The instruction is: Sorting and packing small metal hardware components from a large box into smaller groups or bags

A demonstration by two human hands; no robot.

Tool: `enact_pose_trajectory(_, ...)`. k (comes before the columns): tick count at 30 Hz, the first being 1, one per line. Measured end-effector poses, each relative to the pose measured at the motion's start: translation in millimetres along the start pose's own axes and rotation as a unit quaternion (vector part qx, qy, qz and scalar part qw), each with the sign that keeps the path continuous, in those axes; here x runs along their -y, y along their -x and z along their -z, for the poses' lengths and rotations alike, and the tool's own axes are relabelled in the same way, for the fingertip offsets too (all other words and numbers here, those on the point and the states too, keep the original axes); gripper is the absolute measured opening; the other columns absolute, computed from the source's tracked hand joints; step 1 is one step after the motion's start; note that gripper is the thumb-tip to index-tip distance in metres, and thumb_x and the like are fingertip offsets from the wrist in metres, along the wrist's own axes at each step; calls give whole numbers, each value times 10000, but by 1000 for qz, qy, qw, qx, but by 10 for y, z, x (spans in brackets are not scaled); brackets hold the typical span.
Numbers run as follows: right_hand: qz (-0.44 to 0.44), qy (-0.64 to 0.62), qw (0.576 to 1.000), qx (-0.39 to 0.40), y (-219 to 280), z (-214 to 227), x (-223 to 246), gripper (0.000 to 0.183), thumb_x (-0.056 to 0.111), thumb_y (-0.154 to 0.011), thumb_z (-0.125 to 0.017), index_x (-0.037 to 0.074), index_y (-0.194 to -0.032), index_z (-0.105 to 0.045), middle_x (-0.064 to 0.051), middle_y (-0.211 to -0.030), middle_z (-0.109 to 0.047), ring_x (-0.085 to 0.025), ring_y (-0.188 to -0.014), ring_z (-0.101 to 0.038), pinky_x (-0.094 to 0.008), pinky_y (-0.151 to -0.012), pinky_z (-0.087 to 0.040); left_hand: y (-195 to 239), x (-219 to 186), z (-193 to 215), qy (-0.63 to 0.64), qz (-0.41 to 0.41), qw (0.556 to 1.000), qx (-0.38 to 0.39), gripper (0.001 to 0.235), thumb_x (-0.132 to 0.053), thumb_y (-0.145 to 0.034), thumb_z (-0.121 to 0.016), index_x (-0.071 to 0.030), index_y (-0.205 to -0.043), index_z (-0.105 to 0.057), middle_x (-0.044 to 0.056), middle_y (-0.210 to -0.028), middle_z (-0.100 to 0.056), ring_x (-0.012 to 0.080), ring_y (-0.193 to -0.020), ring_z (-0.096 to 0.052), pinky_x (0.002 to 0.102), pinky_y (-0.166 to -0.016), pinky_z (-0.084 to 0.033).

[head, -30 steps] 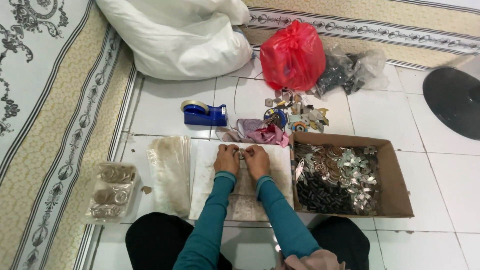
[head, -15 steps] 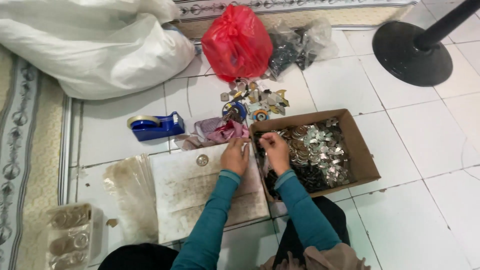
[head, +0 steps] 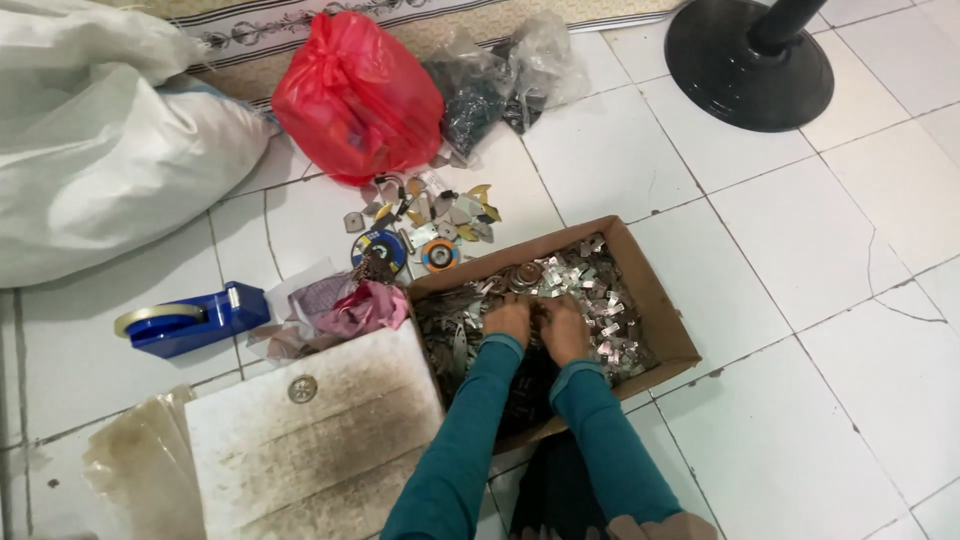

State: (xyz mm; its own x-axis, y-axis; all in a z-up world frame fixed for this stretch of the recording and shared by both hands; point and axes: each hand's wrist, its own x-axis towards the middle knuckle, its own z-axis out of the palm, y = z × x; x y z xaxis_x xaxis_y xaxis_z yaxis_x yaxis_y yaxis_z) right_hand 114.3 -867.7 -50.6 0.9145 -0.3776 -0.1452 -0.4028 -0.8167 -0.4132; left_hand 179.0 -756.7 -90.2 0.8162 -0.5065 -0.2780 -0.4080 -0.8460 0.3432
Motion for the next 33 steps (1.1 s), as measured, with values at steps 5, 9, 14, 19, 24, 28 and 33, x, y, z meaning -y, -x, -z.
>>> enact_pose_trajectory(5, 31, 78, 996, 35, -158, -191, -18, 443, 190, -922, -660, 266, -1358, -649, -74, -1179, -568, -320, -1227, -553, -493, -976, -548, -29, -34, 39, 30, 32, 999, 8, 404, -111, -952, -621, -59, -1348, -560, 215, -1393, -544, 359, -1180, -628, 499, -959, -575)
enact_pose_trajectory(9, 23, 85, 996, 31, -227, -244, -30, 348, 217, -944, -618, 260, -1275, -712, -63, -1147, -606, -291, -1195, -576, -480, -944, -555, -11, -6, 43, 84, 47, 995, 18, 450, -71, -953, -622, -48, -1390, -516, 234, -1474, -454, 397, -1250, -579, 539, -1016, -542)
enact_pose_trajectory(14, -25, -14, 999, 17, -186, -266, -115, 249, 229, -893, -716, 234, -1133, -782, -106, -1084, -634, -337, -1146, -621, -501, -952, -557, 174, -53, 397, 143, 82, 984, 74, 474, -183, -1010, -571, -134, -1473, -481, 194, -1595, -334, 383, -1248, -596, 531, -1023, -547)
enact_pose_trajectory(19, -88, -111, 990, 10, -214, -334, -242, 213, 371, -837, -784, 277, -1027, -806, -64, -1057, -682, -309, -1146, -650, -491, -967, -560, 153, 1, 330, 190, 93, 974, 77, 387, -271, -1044, -534, -187, -1421, -539, 152, -1572, -358, 378, -1231, -613, 535, -1016, -555)
enact_pose_trajectory(24, -85, -264, 957, -90, -38, -38, -5, 210, 303, -886, -801, 125, -994, -822, -188, -928, -734, -408, -1023, -686, -493, -887, -545, 331, 19, 486, 262, 87, 961, 31, 360, -338, -1092, -435, -245, -1420, -551, 126, -1471, -474, 311, -1273, -594, 476, -1024, -550)
enact_pose_trajectory(28, -67, -319, 940, -102, 69, 151, 151, 182, 256, -939, -729, 112, -1006, -816, -164, -719, -726, -272, -789, -726, -416, -764, -546, 377, 12, 581, 290, 66, 955, 18, 365, -345, -1095, -446, -225, -1415, -574, 127, -1422, -537, 318, -1278, -595, 483, -1042, -535)
enact_pose_trajectory(33, -32, -351, 932, -87, 160, 282, 239, 196, 257, -980, -667, 124, -1030, -802, -135, -599, -710, -229, -632, -675, -338, -618, -507, 129, 164, 147, 398, 88, 913, -10, 321, -379, -1020, -620, -186, -1264, -702, 89, -1263, -704, 292, -1221, -645, 468, -1034, -538)
